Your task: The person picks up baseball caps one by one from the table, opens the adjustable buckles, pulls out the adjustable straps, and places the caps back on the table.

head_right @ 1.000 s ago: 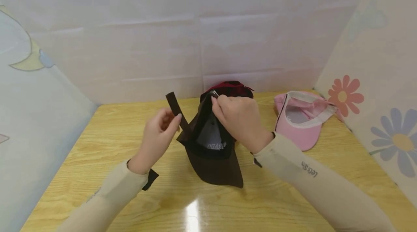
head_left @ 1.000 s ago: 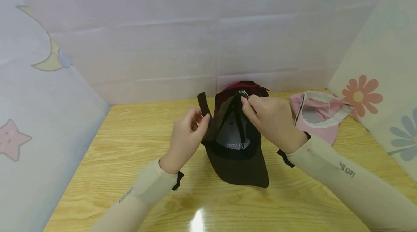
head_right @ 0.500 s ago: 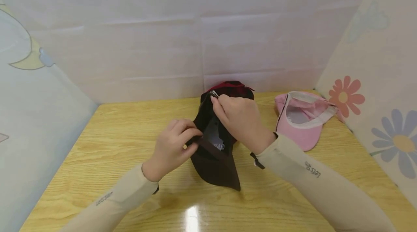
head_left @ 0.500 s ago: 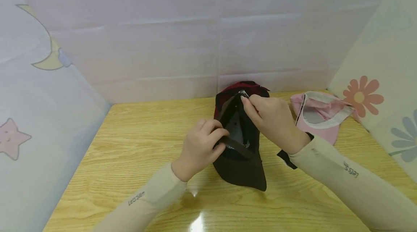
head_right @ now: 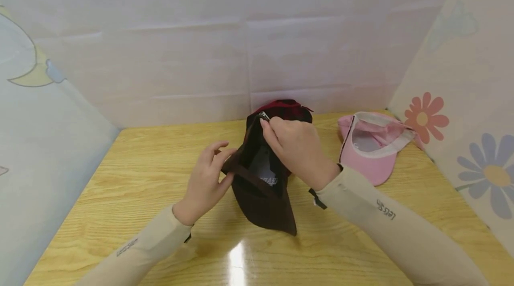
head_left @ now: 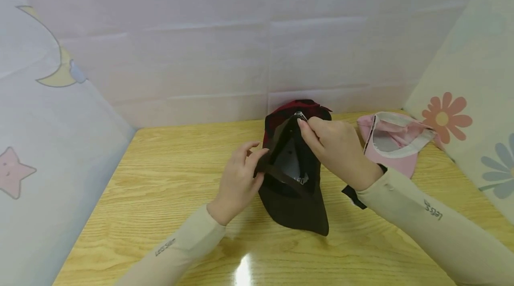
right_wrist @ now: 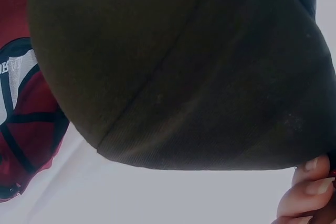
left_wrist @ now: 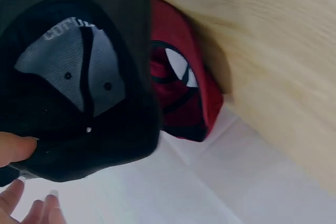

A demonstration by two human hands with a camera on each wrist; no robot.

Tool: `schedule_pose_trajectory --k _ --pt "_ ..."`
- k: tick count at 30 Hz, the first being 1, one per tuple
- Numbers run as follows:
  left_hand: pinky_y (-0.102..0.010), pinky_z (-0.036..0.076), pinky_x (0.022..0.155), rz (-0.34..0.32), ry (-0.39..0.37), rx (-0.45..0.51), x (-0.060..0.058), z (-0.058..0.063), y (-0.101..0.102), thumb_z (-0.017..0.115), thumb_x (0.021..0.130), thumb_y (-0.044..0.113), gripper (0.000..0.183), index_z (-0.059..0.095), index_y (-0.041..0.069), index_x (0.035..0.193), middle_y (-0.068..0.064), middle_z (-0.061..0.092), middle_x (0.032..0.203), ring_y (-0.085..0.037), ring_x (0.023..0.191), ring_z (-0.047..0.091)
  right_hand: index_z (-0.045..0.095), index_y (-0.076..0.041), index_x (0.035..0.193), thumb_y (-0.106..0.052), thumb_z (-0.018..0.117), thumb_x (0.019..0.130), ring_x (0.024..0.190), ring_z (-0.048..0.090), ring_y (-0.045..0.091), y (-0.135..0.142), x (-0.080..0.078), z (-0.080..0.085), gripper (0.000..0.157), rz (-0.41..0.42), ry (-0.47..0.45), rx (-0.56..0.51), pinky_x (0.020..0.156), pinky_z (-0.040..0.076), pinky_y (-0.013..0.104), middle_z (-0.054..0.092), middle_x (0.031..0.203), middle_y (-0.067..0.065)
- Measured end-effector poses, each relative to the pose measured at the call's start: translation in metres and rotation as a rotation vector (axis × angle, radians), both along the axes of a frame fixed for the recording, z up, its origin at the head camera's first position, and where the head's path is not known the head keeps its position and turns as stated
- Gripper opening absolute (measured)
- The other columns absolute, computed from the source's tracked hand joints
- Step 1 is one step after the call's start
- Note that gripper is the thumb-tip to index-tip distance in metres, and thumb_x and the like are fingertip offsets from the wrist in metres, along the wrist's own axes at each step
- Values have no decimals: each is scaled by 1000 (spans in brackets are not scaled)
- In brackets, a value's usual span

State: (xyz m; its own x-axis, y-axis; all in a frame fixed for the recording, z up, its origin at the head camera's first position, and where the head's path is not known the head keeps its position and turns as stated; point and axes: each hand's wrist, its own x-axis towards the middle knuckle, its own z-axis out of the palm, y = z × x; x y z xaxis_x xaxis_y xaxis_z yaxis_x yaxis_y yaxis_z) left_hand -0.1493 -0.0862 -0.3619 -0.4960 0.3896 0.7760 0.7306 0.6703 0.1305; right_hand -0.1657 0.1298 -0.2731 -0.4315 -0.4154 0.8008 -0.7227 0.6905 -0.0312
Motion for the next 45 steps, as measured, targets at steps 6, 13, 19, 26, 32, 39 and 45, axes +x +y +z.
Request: schedule_pose_trajectory --k 6,13,19,26,32,39,45 --pt "-40 51 84 16 -110 30 0 -9 -8 79 72 -8 57 52 -8 122 -25 52 122 -35 100 57 34 -10 60 -35 28 108 41 18 9 0 1 0 55 3 -7 3 39 17 26 23 50 -4" --pt "-42 46 96 27 -275 74 0 -16 -13 76 78 -6 53 51 -8 125 -21 52 124 -34 113 53 33 -11 60 -35 28 108 41 18 9 0 2 1 54 7 5 4 40 16 26 22 51 -4" --pt "-40 49 90 30 -326 123 1 -19 -15 71 81 -8 40 57 -5 118 -17 58 117 -30 106 57 33 -11 60 -35 27 108 42 17 9 -1 2 1 54 8 6 8 40 16 25 22 51 -5" --pt "-39 51 83 69 -422 183 4 -21 -14 66 86 -6 30 61 -2 115 -13 62 113 -29 99 59 33 -11 61 -34 27 108 43 17 8 0 2 0 53 13 16 6 40 15 25 22 51 -5" --pt "-37 51 77 132 -616 233 5 -22 -14 64 90 -2 28 61 0 118 -13 60 116 -25 94 59 32 -11 61 -34 27 108 43 17 9 1 3 -2 53 28 28 14 40 15 25 21 52 -5" --pt "-33 50 68 142 -870 342 3 -22 -17 59 92 -2 34 56 -4 125 -17 59 121 -24 89 61 33 -11 61 -33 28 108 42 19 10 1 3 -2 52 46 41 14 40 17 25 23 52 -5" --pt "-35 53 68 80 -1008 468 -2 -28 -20 51 93 -4 32 56 -8 125 -20 66 107 -29 84 65 34 -12 62 -32 29 108 42 20 9 2 3 -3 51 77 58 13 40 17 25 23 52 -6"
